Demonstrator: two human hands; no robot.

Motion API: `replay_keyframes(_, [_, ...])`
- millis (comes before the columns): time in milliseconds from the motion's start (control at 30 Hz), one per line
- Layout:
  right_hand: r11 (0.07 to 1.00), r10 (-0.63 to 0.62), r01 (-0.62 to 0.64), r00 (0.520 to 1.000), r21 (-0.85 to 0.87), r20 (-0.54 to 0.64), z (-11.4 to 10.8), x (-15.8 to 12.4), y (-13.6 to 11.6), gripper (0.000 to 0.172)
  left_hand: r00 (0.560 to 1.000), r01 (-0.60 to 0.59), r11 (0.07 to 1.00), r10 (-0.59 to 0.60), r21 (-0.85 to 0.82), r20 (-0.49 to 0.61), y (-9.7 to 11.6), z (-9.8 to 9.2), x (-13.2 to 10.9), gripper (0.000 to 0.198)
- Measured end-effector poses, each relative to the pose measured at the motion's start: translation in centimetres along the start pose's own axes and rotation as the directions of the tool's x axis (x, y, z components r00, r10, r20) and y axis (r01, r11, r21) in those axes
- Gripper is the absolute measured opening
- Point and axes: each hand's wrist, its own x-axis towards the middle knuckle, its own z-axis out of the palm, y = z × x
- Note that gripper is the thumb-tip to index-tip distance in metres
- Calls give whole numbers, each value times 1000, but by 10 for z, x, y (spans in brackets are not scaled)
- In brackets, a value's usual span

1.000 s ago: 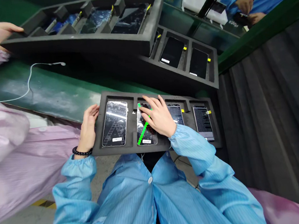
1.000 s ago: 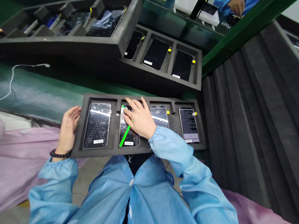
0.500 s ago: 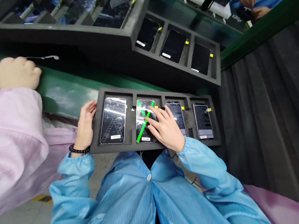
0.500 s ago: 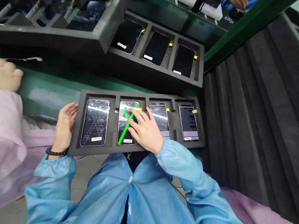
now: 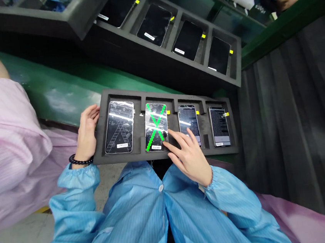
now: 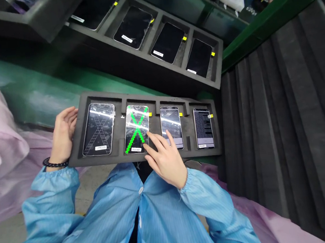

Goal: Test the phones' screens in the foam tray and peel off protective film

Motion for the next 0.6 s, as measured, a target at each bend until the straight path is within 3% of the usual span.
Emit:
replay_keyframes(233, [997,-3,7,999,74,-45,-3,-4,-1,34,1000,17,997,-17,70,6,1,-4,5,59])
replay_keyframes(367, [995,-32,37,998,93,-58,-9,6,3,35,1000,-11,990,12,140,-6,1,-2,32,63])
replay_keyframes(500, [995,-11,27,986,91,-168,-24,25,14,37,997,-44,968,59,247,-51,-2,5,67,66])
replay_keyframes(600, [994,6,18,976,108,-217,-28,50,21,39,995,-58,942,81,331,-57,-5,9,79,63])
